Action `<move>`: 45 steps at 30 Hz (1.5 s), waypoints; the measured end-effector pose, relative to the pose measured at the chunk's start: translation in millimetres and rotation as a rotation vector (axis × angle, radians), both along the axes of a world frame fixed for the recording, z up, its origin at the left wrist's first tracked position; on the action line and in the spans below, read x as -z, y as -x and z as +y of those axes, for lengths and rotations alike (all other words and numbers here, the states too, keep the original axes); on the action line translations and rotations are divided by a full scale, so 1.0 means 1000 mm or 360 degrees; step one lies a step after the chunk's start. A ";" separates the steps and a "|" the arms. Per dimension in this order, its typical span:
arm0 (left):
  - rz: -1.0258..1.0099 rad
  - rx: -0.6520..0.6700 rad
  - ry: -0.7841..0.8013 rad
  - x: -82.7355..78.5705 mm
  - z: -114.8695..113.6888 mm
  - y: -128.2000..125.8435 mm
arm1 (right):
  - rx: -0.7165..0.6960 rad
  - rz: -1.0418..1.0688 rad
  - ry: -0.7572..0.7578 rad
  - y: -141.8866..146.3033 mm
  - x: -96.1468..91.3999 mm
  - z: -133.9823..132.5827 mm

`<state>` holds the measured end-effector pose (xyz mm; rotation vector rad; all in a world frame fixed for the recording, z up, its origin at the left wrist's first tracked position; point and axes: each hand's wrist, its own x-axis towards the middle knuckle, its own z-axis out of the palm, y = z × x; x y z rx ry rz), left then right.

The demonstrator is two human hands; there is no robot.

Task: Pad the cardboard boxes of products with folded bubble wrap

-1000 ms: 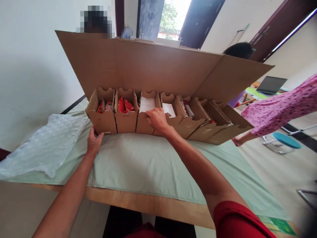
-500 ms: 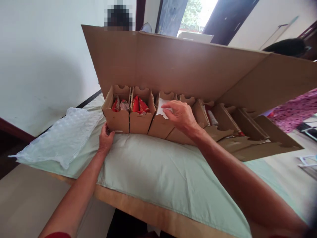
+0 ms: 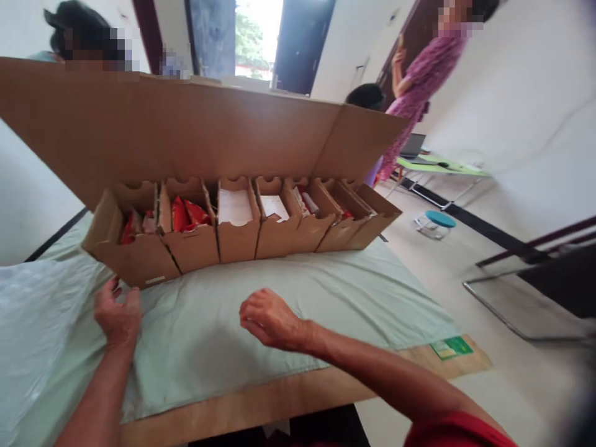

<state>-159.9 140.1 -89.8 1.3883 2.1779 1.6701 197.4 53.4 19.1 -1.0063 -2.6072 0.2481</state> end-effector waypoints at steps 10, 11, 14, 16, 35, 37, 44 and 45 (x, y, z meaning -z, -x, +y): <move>0.0246 0.0059 -0.0089 -0.043 -0.066 -0.059 | 0.0561 0.0143 0.0334 -0.087 0.074 -0.114; 0.0250 0.0074 -0.0079 -0.042 -0.078 -0.071 | 0.0578 0.0180 0.0328 -0.088 0.077 -0.116; 0.0479 0.0317 0.0025 -0.020 -0.107 -0.101 | 0.0581 0.0277 0.0331 -0.089 0.085 -0.116; 0.0721 0.0546 0.0142 0.001 -0.119 -0.112 | 0.0562 0.0334 0.0350 -0.090 0.089 -0.115; 0.0681 0.0979 0.0146 0.004 -0.131 -0.187 | 0.0548 0.0588 0.0424 -0.091 0.084 -0.117; 0.0613 0.1163 0.0067 -0.008 -0.121 -0.225 | 0.0536 0.0580 0.0489 -0.091 0.080 -0.124; 0.0481 0.1634 -0.0060 -0.032 -0.062 -0.349 | -0.0059 0.0624 0.1244 -0.153 0.032 -0.160; 0.0475 0.1665 -0.0057 -0.032 -0.053 -0.361 | -0.0033 0.0652 0.1354 -0.173 0.015 -0.158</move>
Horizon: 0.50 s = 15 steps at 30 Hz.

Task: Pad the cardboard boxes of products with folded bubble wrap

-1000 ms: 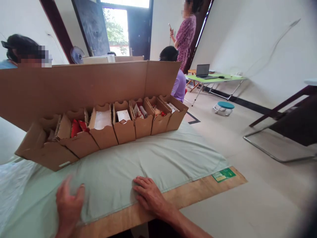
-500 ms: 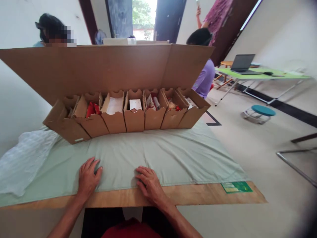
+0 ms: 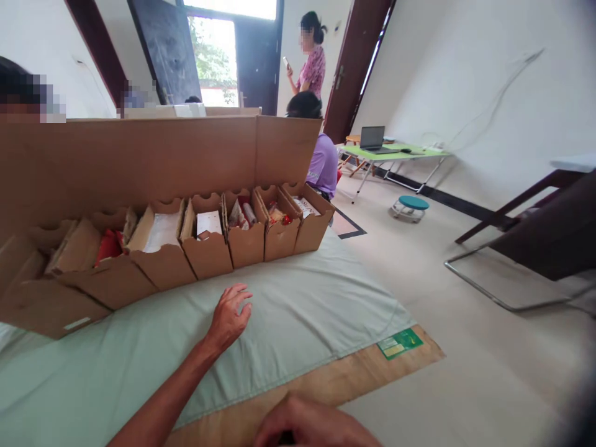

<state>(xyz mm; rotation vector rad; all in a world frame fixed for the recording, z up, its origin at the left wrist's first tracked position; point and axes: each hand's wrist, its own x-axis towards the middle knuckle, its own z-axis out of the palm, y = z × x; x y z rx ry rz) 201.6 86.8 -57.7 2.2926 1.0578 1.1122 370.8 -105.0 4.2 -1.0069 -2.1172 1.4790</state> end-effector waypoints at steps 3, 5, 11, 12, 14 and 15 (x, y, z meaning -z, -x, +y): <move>-0.0005 0.0093 0.0029 0.005 0.021 -0.031 | 0.0545 -0.0093 -0.0240 -0.067 -0.062 0.029; -0.0021 0.0133 0.0052 0.012 0.030 -0.046 | 0.0883 -0.0251 -0.0602 -0.109 -0.105 0.071; -0.0102 0.0125 0.0107 0.043 0.034 -0.062 | 0.1475 -0.1229 -0.1295 -0.193 -0.165 0.269; -0.0122 0.0104 0.0111 0.047 0.033 -0.062 | 0.1472 -0.1420 -0.1286 -0.200 -0.164 0.301; -0.0151 0.0061 0.0133 0.052 0.032 -0.061 | 0.1404 -0.1720 -0.1234 -0.209 -0.158 0.356; -0.0157 0.0048 0.0152 0.053 0.032 -0.061 | 0.1352 -0.1796 -0.1208 -0.212 -0.153 0.378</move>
